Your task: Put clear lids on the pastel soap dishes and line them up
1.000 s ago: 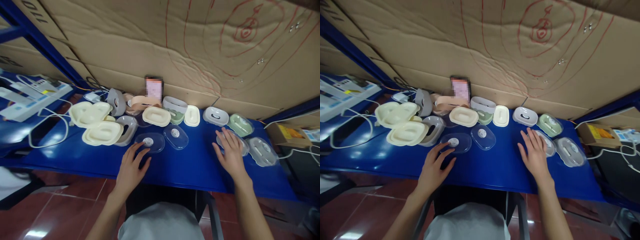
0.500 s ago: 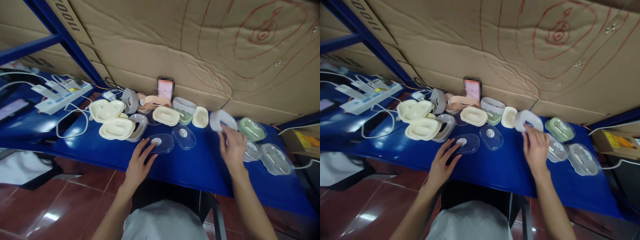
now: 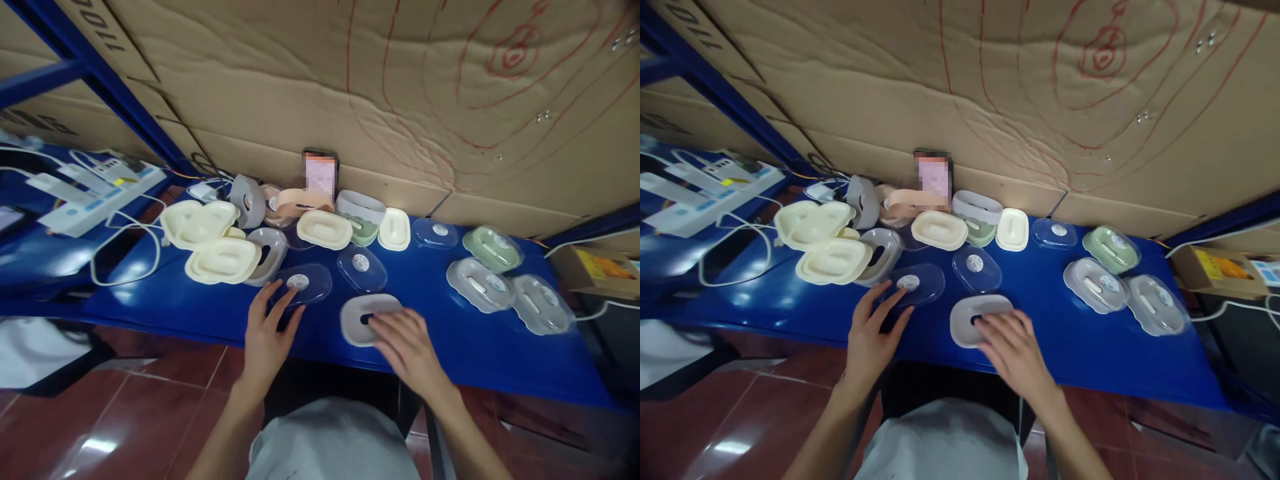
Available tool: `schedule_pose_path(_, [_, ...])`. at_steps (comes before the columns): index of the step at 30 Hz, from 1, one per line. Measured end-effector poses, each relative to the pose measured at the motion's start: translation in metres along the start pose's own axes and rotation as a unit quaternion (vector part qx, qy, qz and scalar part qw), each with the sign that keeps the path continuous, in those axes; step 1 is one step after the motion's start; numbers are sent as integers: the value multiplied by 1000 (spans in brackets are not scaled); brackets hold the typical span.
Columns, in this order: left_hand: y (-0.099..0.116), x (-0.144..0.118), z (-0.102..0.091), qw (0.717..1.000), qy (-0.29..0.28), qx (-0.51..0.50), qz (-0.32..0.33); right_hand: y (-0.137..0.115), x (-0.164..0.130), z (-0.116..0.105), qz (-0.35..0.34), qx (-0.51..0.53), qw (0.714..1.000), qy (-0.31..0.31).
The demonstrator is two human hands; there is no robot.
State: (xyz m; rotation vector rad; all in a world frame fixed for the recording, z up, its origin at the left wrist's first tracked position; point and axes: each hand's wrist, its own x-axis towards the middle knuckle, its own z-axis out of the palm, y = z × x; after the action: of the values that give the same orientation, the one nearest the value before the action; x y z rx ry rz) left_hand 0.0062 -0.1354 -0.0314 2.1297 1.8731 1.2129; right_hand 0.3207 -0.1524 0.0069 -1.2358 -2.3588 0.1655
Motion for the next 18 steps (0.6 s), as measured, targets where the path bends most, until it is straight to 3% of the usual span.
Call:
schedule_pose_path(4, [18,-11,2,999,-10,-5,41,65,52,-10,59,-25,998,21])
schedule_pose_path(6, [37,-16,4,991,-71,-41,104,94,75,-6,71,-36,997,15])
schedule_pose_path(9, [62,-21,8,954,-208,-71,203,119,87,3,79,-49,996,7])
schedule_pose_path(12, [67,-21,12,945,-242,-90,200,121,61,3,96,-66,993,11])
schedule_pose_path(18, [43,-19,7,963,-138,-193,127,83,-49,-18,149,-66,986,40])
